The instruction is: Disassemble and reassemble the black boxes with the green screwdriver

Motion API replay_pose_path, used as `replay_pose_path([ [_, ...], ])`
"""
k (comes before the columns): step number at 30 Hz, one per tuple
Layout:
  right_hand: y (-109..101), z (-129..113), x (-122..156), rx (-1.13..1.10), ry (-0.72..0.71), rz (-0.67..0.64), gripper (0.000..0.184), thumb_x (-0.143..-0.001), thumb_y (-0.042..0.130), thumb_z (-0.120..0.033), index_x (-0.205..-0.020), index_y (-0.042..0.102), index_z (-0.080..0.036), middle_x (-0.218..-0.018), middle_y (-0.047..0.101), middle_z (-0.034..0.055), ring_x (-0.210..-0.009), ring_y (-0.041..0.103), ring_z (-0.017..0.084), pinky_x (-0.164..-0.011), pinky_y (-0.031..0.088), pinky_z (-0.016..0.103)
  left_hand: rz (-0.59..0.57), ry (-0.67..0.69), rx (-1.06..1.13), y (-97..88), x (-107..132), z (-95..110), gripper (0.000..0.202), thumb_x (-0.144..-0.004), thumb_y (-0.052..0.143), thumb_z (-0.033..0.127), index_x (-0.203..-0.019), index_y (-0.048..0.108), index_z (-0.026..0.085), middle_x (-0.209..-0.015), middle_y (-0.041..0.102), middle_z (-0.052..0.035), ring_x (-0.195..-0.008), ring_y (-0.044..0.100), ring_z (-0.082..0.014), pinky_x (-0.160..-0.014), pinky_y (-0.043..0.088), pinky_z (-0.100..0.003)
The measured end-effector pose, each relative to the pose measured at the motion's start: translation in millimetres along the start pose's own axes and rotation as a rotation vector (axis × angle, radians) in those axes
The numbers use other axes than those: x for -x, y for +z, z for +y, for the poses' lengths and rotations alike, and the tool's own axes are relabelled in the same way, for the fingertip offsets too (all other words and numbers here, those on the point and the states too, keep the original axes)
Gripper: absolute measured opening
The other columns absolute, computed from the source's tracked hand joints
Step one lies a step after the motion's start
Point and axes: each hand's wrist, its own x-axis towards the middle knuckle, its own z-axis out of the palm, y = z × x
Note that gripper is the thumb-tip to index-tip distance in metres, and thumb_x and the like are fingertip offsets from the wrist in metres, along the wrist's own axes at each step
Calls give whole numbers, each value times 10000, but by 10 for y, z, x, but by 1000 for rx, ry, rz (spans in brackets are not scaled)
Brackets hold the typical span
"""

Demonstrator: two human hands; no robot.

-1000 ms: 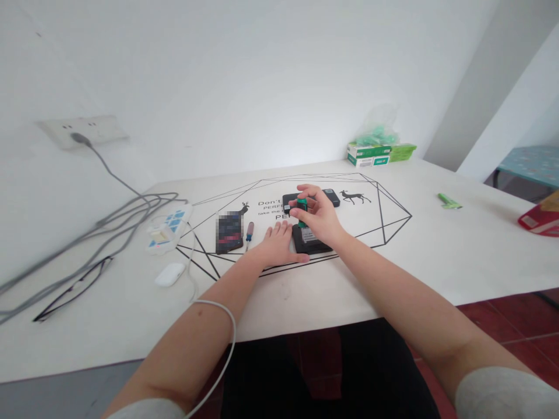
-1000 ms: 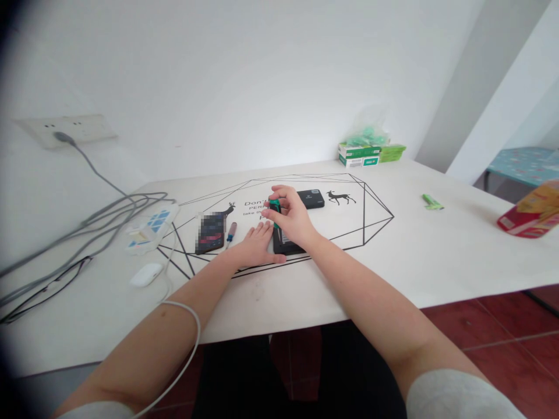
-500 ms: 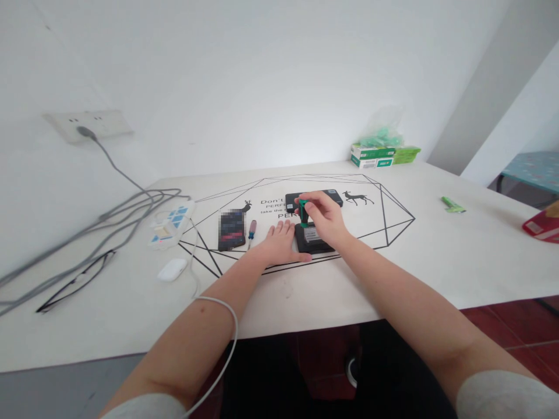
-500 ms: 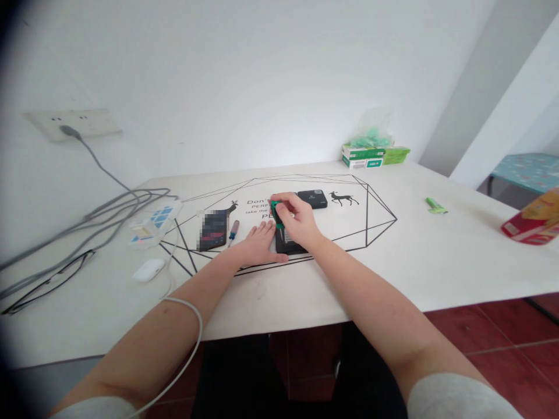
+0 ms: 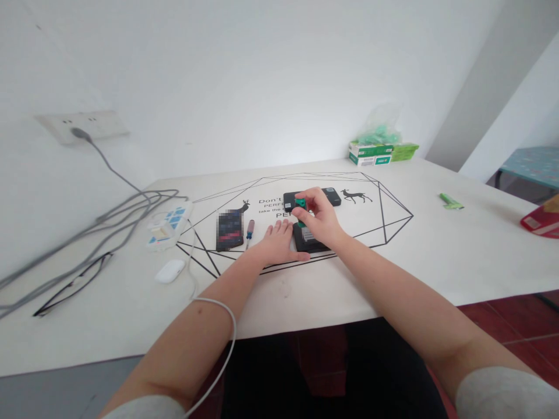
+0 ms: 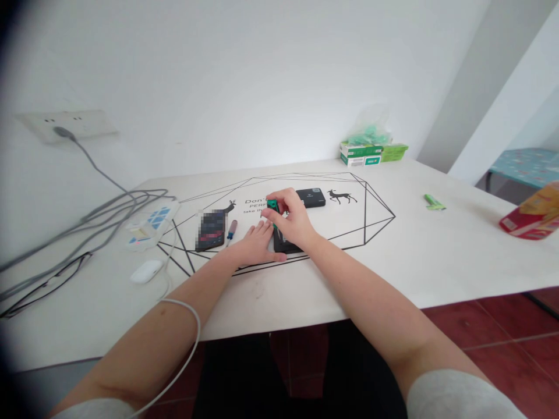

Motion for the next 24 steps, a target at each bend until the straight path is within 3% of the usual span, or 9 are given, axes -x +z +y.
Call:
replay_pose_path([
  [4, -1, -40, -4, -110, 26, -17, 339, -1006, 525, -572, -1097, 664, -276, -1195, 639, 88, -1109, 636, 242, -959, 559, 459, 4, 4, -10, 34, -24, -32, 1327, -769, 454, 948, -1663, 36, 61, -1732, -12, -240, -1606, -54, -408, -1284, 62, -563],
  [10, 39, -38, -3, -320, 209, -39, 370, -930, 644, -593, -1053, 497, -277, -1507, 453, 96, -853, 678, 137, -779, 622, 371, 4, 5, 16, 14, -1, -22, 1338, -763, 452, 954, -1661, 41, 51, -1729, -19, -245, -1603, -60, -416, -1279, 69, -569],
  [14, 49, -5, 2, -241, 173, -20, 399, -900, 688, -576, -1037, 466, -274, -1429, 484, 91, -864, 641, 127, -754, 595, 326, 6, 4, 27, -7, 14, 0, 1342, -753, 470, 952, -1663, 27, 70, -1732, -4, -239, -1602, -48, -424, -1278, 70, -569],
  [19, 38, 12, -2, -174, 149, 7, 380, -837, 772, -530, -1008, 561, -264, -1159, 639, 59, -968, 638, 181, -805, 569, 342, 10, 7, 29, -19, 29, 20, 1345, -751, 464, 956, -1662, 15, 75, -1731, -1, -242, -1601, -43, -429, -1278, 64, -574],
  [24, -8, -37, -13, -136, 108, -21, 238, -954, 628, -475, -1044, 695, -265, -1088, 725, 60, -1014, 669, 221, -838, 565, 397, -1, 1, 18, -23, 27, 19, 1337, -760, 459, 950, -1659, 42, 52, -1730, -14, -243, -1603, -50, -421, -1280, 67, -567],
])
